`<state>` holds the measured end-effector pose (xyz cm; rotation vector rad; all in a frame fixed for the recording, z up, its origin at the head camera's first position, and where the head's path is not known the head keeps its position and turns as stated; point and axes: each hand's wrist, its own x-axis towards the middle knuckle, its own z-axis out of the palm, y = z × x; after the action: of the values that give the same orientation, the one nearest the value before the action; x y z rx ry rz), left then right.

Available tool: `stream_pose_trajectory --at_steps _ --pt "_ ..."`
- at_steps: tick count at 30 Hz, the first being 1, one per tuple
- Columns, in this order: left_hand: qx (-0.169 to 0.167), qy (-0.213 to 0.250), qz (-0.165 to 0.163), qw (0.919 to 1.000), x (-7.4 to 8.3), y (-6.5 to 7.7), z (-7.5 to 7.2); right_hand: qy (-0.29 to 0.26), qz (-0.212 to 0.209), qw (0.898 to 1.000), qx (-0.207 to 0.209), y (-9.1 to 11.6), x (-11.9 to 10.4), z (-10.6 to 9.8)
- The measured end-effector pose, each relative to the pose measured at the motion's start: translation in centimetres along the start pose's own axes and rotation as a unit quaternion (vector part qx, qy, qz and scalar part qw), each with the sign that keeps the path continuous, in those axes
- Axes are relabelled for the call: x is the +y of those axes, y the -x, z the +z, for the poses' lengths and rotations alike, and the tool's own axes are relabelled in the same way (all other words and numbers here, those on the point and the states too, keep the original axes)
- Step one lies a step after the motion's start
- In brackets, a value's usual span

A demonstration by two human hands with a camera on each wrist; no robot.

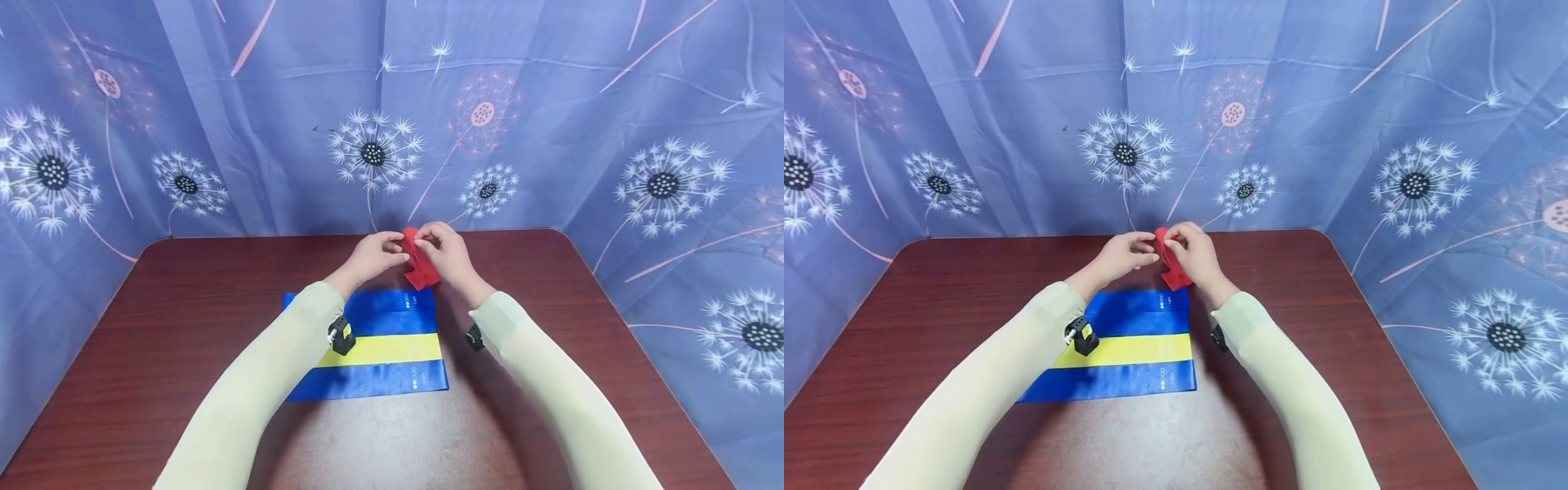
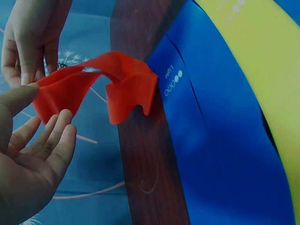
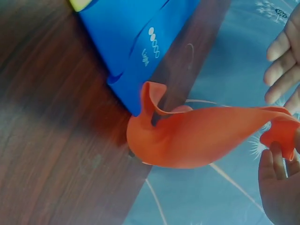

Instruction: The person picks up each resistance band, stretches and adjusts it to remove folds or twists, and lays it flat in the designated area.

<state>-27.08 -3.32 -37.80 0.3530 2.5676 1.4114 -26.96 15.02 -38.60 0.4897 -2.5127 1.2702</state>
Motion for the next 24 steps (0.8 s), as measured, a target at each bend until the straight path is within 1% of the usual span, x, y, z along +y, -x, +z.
stream_pose_trajectory --at_steps 4,7,11,14,16,18,20,22,24 --pt "0.004 0.028 -0.015 0.9995 0.3 -0.3 0.4 0.007 -0.02 1.0 -0.01 -0.1 -0.4 0.2" --pt "0.008 0.061 -0.024 0.9978 0.4 -0.3 0.7 0.017 -0.034 0.999 -0.02 0.0 -0.7 0.2" --pt "0.015 0.103 -0.031 0.9941 0.4 -0.2 1.0 0.029 -0.076 0.996 -0.036 0.4 -1.4 0.4" --pt "0.032 0.134 -0.037 0.9897 0.2 -0.2 1.2 0.038 -0.11 0.992 -0.052 0.7 -1.9 0.6" --pt "0.048 0.153 -0.042 0.9862 0.1 -0.3 1.3 0.043 -0.118 0.99 -0.057 0.8 -2.0 0.6" --pt "0.059 0.169 -0.047 0.9828 0.0 -0.4 1.3 0.04 -0.112 0.991 -0.053 0.9 -2.0 0.5" --pt "0.066 0.181 -0.055 0.9798 -0.1 -0.4 1.1 0.032 -0.097 0.994 -0.041 1.0 -1.9 0.4" --pt "0.069 0.19 -0.063 0.9773 -0.2 -0.6 0.9 0.016 -0.076 0.997 -0.027 1.0 -1.7 0.1" --pt "0.071 0.2 -0.072 0.9745 -0.2 -0.7 0.6 0.006 -0.047 0.999 -0.017 1.0 -1.2 -0.2"
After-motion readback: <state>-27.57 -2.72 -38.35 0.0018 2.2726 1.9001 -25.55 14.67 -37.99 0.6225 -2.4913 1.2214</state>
